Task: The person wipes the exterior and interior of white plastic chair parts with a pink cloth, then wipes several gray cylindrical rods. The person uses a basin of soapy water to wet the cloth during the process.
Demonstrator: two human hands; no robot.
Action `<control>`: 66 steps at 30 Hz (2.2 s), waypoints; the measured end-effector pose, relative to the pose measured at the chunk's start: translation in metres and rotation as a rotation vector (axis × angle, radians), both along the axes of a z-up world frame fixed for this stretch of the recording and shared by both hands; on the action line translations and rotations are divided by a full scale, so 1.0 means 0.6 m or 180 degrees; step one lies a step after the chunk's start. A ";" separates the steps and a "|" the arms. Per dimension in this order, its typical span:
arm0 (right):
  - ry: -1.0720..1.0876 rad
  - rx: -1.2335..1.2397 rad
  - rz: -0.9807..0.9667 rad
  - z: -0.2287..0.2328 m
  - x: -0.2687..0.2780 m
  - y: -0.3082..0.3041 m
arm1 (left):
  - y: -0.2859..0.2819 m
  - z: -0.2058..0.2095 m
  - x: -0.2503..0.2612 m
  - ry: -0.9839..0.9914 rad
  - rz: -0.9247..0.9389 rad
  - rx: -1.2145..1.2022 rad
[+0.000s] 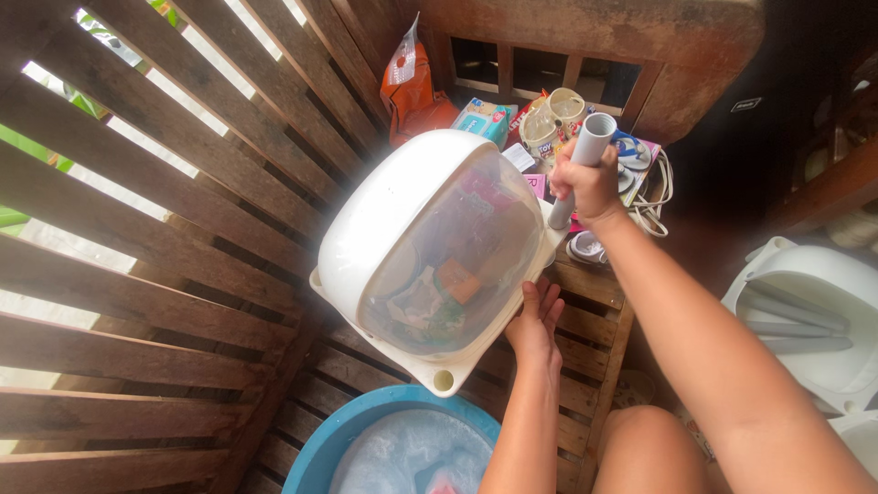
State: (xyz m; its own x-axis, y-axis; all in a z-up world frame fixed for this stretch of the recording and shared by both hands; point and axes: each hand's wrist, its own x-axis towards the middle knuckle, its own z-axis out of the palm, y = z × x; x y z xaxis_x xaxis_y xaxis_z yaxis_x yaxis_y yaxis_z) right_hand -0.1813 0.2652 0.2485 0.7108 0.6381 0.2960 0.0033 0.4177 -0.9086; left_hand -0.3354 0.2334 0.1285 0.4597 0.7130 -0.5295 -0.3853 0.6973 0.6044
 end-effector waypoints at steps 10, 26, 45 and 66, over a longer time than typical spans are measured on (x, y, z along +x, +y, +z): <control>0.0985 -0.0583 -0.0360 0.000 0.006 -0.117 | 0.007 0.036 -0.071 0.0388 -0.2265 0.0753; -0.1374 -0.4104 -0.1328 -0.370 -0.164 -0.177 | 0.369 -0.091 -0.377 0.4224 -0.0370 0.3520; -0.0528 -0.3334 -0.1073 -0.297 -0.111 -0.267 | 0.409 -0.088 -0.419 0.6469 -0.0866 0.4725; -0.2561 -0.1678 0.0418 -0.010 -0.277 -0.266 | -0.018 0.347 -0.256 0.1503 -0.0992 0.3397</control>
